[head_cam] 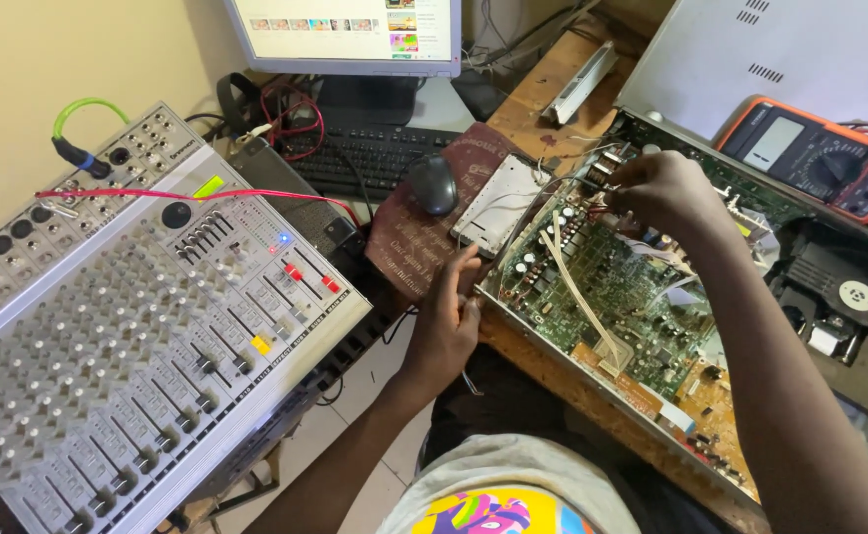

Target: The person works on an open electronic device, handling a circuit board and ribbon cables. They lift and reposition the board, then connect and adjust ribbon cables and wires within the chassis.

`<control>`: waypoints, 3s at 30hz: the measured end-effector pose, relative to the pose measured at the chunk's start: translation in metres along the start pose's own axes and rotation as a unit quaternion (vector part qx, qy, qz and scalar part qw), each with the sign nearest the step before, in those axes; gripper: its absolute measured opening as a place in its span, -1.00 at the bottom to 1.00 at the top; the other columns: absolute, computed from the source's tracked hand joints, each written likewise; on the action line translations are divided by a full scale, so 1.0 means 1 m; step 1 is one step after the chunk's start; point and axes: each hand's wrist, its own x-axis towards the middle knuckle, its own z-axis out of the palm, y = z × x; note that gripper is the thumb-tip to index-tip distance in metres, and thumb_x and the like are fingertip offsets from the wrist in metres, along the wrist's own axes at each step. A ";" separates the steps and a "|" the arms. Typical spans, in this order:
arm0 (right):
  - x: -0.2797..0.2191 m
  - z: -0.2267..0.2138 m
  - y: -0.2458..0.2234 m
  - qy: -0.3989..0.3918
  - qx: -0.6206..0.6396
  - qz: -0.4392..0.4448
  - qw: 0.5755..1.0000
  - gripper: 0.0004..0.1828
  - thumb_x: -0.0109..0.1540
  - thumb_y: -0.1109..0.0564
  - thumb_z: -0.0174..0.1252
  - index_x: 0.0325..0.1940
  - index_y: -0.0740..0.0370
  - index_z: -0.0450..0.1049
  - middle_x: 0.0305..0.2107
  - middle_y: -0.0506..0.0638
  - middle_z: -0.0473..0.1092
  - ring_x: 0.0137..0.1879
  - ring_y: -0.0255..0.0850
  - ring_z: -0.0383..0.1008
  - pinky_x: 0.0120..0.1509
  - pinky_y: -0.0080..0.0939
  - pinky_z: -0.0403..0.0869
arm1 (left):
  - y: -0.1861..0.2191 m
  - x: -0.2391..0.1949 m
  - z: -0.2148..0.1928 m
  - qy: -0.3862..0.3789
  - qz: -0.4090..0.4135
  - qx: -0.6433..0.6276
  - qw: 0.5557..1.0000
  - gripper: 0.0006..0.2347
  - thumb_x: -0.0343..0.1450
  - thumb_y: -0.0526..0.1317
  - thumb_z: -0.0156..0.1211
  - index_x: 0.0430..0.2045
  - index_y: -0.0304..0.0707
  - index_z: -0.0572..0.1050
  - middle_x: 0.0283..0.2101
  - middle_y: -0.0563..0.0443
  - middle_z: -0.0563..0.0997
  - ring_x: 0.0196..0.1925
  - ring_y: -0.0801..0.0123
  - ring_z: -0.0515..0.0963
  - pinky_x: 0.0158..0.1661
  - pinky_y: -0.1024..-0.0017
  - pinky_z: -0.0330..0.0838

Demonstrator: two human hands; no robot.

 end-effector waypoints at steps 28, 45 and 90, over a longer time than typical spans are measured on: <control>0.008 0.015 0.007 0.014 -0.016 -0.027 0.999 -0.60 0.17 0.09 0.16 0.01 -0.21 0.75 -0.20 0.24 0.63 0.09 0.32 0.61 0.21 0.33 0.55 | -0.039 0.114 0.019 -0.120 0.040 -0.135 0.983 -0.49 0.51 -0.38 0.21 0.41 0.15 0.47 -0.01 0.00 0.62 0.13 0.28 0.60 0.12 0.12 0.54; 0.026 0.013 0.023 0.067 0.013 0.013 0.998 -0.63 0.15 -0.03 0.25 0.02 -0.29 0.73 -0.17 0.14 0.62 0.08 0.26 0.61 0.12 0.31 0.54 | -0.011 0.129 0.032 -0.137 0.092 0.072 0.984 -0.54 0.48 -0.26 0.33 0.35 0.06 0.51 0.18 -0.06 0.43 0.26 -0.01 0.53 0.23 0.11 0.46; 0.021 0.011 0.020 0.024 0.159 -0.038 0.986 -0.56 0.14 0.15 0.32 0.11 -0.06 0.68 -0.25 -0.08 0.64 -0.13 -0.21 0.66 0.09 -0.17 0.50 | -0.066 0.144 0.055 -0.205 0.114 -0.246 0.940 -0.45 0.56 -0.42 0.27 0.53 -0.31 0.30 0.61 -0.34 0.21 0.68 -0.11 0.05 0.58 -0.14 -0.03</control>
